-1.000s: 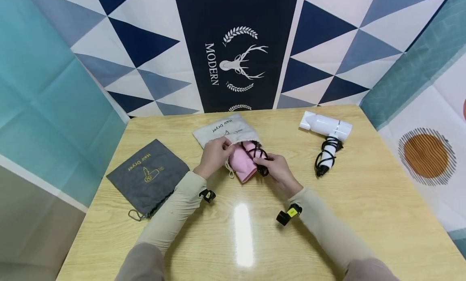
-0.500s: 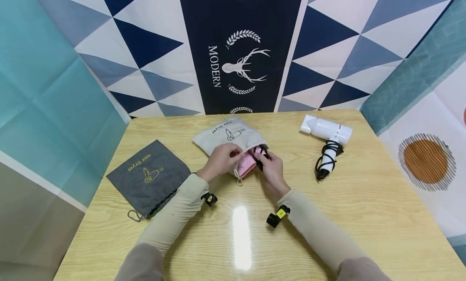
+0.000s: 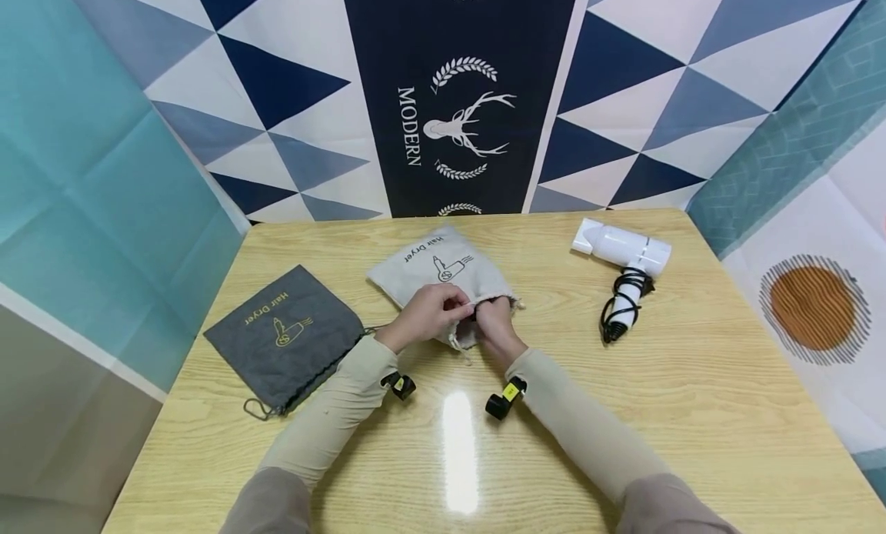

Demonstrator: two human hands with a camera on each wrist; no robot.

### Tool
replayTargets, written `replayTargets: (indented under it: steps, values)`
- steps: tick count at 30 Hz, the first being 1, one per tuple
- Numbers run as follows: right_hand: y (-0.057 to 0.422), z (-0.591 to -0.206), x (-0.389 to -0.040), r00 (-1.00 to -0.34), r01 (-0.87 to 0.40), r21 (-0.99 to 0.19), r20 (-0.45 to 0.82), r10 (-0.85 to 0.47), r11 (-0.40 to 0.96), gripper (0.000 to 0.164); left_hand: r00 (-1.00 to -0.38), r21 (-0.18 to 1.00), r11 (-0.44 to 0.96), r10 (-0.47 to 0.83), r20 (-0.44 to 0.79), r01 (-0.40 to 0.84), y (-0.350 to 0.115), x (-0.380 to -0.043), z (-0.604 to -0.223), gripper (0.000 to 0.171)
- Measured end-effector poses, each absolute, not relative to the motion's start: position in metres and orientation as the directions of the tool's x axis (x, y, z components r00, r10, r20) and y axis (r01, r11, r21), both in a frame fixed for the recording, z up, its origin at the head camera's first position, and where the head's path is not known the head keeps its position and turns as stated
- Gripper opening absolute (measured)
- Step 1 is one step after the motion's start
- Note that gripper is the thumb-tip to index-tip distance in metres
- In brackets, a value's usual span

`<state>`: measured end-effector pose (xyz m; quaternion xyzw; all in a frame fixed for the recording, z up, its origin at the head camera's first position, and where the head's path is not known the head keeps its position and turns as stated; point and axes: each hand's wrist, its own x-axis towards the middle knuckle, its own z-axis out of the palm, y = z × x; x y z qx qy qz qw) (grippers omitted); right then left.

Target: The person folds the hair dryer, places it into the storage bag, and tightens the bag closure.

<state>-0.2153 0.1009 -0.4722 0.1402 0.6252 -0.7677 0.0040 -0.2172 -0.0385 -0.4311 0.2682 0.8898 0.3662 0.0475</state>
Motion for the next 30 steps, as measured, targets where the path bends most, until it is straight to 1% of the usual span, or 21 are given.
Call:
replayTargets:
  steps: [2,5,7,9,12,14,17,19,24,30]
  values:
    - [0.103,-0.471,-0.215,-0.967,0.208,-0.968,-0.225,0.119,-0.141,0.033,-0.865,0.652,0.62,0.489,0.115,0.437,-0.039,-0.216,-0.432,0.016]
    - [0.109,-0.465,-0.208,-0.978,0.21,-0.968,-0.208,0.029,0.137,0.027,-0.886,0.627,0.653,0.442,0.14,0.425,-0.039,-0.214,-0.433,0.013]
    - [0.115,-0.46,-0.203,-0.981,0.161,-0.939,-0.187,-0.057,0.305,0.028,-0.898,0.616,0.67,0.413,0.153,0.413,-0.041,-0.213,-0.434,0.01]
    - [0.122,-0.456,-0.197,-0.975,0.098,-0.899,-0.172,-0.139,0.426,0.032,-0.906,0.613,0.68,0.39,0.161,0.402,-0.042,-0.212,-0.433,0.009]
    - [0.131,-0.451,-0.192,-0.964,0.012,-0.864,-0.144,-0.225,0.504,0.036,-0.914,0.615,0.686,0.373,0.162,0.389,-0.043,-0.211,-0.433,0.009]
    - [0.138,-0.446,-0.19,-0.964,-0.041,-0.83,-0.114,-0.241,0.557,0.032,-0.913,0.618,0.683,0.373,0.164,0.39,-0.044,-0.21,-0.433,0.009]
    - [0.147,-0.438,-0.189,-0.973,-0.114,-0.767,-0.041,-0.226,0.631,0.022,-0.913,0.618,0.682,0.369,0.171,0.392,-0.044,-0.209,-0.433,0.01]
    - [0.152,-0.434,-0.19,-0.978,-0.137,-0.75,-0.003,-0.21,0.647,0.018,-0.914,0.617,0.682,0.364,0.178,0.392,-0.044,-0.208,-0.432,0.011]
    - [0.157,-0.435,-0.194,-0.982,-0.175,-0.726,0.078,-0.174,0.665,0.015,-0.912,0.611,0.683,0.361,0.194,0.4,-0.044,-0.208,-0.432,0.011]
    - [0.158,-0.435,-0.193,-0.978,-0.207,-0.689,0.149,-0.144,0.695,0.017,-0.904,0.609,0.673,0.37,0.214,0.42,-0.043,-0.209,-0.434,0.011]
